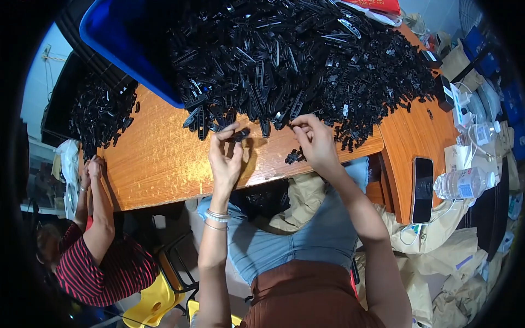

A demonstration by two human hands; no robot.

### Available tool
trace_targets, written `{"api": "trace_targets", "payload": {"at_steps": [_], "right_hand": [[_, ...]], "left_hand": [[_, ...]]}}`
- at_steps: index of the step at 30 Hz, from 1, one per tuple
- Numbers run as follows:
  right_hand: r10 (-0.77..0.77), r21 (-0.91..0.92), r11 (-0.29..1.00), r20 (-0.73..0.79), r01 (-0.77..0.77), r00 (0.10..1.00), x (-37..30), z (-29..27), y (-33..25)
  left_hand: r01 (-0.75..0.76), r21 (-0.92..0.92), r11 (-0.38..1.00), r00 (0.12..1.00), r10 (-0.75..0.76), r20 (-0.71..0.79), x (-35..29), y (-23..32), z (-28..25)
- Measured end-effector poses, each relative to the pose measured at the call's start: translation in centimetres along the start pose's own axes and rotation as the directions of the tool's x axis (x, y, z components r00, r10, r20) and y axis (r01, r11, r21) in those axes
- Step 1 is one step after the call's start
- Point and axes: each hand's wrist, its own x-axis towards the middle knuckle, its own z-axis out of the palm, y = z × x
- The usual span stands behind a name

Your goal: Assembling small black plastic components by snapping them together manually.

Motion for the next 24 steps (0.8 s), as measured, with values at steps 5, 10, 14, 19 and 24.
{"api": "trace_targets", "payload": {"at_steps": [5, 10, 14, 19, 24], "right_hand": [[0.044, 0.269, 0.962, 0.021, -0.048, 0.999, -1.6, 0.1, -1.1], [0.093, 0.289, 0.950, 0.105, -0.119, 0.990, -3.4, 1.1, -2.9], [-0.046, 0.151, 0.988, 0.093, 0.031, 0.995, -4.4, 1.7, -4.4], [-0.325, -0.246, 0.911, 0.067, 0.332, 0.943, -4.8, 1.4, -4.0], [-0.072, -0.037, 0.996, 0.189, 0.081, 0.979, -5.1, 1.3, -5.2]], "left_hand": [[0.253, -0.296, 0.921, 0.962, -0.272, -0.024, -1.3, 0.6, -0.3], [0.522, -0.379, 0.764, 0.845, -0.403, 0.351, -3.4, 4.2, -0.5], [0.547, -0.359, 0.757, 0.826, -0.416, 0.381, -4.2, 5.9, -0.4], [0.597, -0.426, 0.680, 0.799, -0.452, 0.397, -4.5, 6.2, -0.3], [0.521, -0.355, 0.776, 0.848, -0.419, 0.325, -4.8, 6.2, -0.3]]}}
